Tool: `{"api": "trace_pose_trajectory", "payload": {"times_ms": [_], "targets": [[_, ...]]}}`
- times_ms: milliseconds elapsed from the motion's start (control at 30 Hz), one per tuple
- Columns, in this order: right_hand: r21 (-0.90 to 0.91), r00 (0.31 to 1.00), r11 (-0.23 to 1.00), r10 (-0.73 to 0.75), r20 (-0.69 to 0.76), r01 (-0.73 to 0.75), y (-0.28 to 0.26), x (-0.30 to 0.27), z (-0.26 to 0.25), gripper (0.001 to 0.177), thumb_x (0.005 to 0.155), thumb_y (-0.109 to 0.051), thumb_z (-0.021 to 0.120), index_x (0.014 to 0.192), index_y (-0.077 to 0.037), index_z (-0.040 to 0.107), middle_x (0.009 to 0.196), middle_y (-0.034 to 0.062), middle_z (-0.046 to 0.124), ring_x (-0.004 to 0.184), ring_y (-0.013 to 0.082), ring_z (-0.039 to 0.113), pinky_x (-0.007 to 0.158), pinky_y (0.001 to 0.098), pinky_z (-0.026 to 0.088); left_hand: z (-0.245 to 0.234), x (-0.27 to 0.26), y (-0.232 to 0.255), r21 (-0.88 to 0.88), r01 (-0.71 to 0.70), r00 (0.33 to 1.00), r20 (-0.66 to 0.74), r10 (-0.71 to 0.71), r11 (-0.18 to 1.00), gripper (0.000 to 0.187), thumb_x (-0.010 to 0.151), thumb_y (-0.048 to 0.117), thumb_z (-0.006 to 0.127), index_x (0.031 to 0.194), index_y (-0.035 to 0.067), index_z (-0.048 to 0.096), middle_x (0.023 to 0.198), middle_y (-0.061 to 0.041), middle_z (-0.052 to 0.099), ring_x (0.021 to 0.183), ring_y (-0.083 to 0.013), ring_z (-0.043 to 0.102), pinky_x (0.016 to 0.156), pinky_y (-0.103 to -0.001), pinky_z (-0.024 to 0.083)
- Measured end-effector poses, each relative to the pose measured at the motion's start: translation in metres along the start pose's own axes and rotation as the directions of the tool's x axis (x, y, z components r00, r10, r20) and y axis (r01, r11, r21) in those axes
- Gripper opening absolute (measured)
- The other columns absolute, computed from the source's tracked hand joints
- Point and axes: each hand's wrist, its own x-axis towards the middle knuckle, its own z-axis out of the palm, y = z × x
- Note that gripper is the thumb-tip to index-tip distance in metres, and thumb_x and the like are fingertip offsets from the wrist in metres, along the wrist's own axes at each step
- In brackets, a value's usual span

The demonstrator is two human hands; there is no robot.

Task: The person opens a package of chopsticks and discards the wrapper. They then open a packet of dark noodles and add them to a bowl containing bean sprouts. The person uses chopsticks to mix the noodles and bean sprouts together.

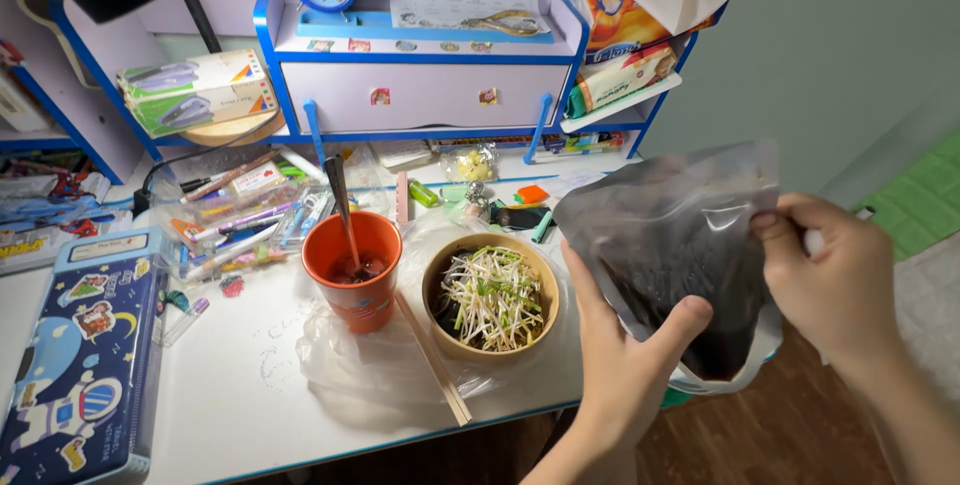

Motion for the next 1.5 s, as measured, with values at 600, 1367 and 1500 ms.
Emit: {"api": "trace_pose_trajectory", "payload": {"times_ms": [600,1367,1500], "targets": [[-0.231,0.983,0.961,-0.123,0.136,0.152,-0.008,-0.008,0.052,0.015,0.097,0.000,0.059,0.102,-0.003,0.073,0.092,0.0086,0.074,0.079,0.0245,0.072,0.075,0.0332,0.054,-0.022,-0.015,-0.065,-0.079,0.235,0.935,-0.253,-0.247,0.969,0.128,0.079,0.008,0.077,0.160,0.008,-0.021,0.148,-0.023,0.052,0.114,-0.0198,0.066,0.097,-0.030,0.057],[-0.405,0.966,0.889,-0.131,0.224,0.215,-0.025,-0.005,0.067,0.016,0.093,-0.006,0.060,0.096,-0.012,0.075,0.088,0.0021,0.072,0.073,0.0299,0.067,0.068,0.0397,0.052,-0.018,-0.020,-0.092,-0.160,0.302,0.872,-0.353,-0.341,0.940,0.129,0.078,0.007,0.080,0.157,0.009,-0.021,0.157,-0.017,0.029,0.118,-0.0186,0.065,0.095,-0.029,0.060],[-0.425,0.964,0.877,-0.136,0.227,0.224,-0.022,-0.003,0.065,0.016,0.096,-0.008,0.060,0.097,-0.013,0.075,0.090,0.0015,0.072,0.074,0.0287,0.068,0.067,0.0371,0.053,-0.015,-0.020,-0.094,-0.212,0.329,0.859,-0.337,-0.385,0.920,0.128,0.079,0.006,0.080,0.156,0.008,-0.021,0.161,-0.014,0.027,0.121,-0.0182,0.065,0.097,-0.028,0.060]]}}
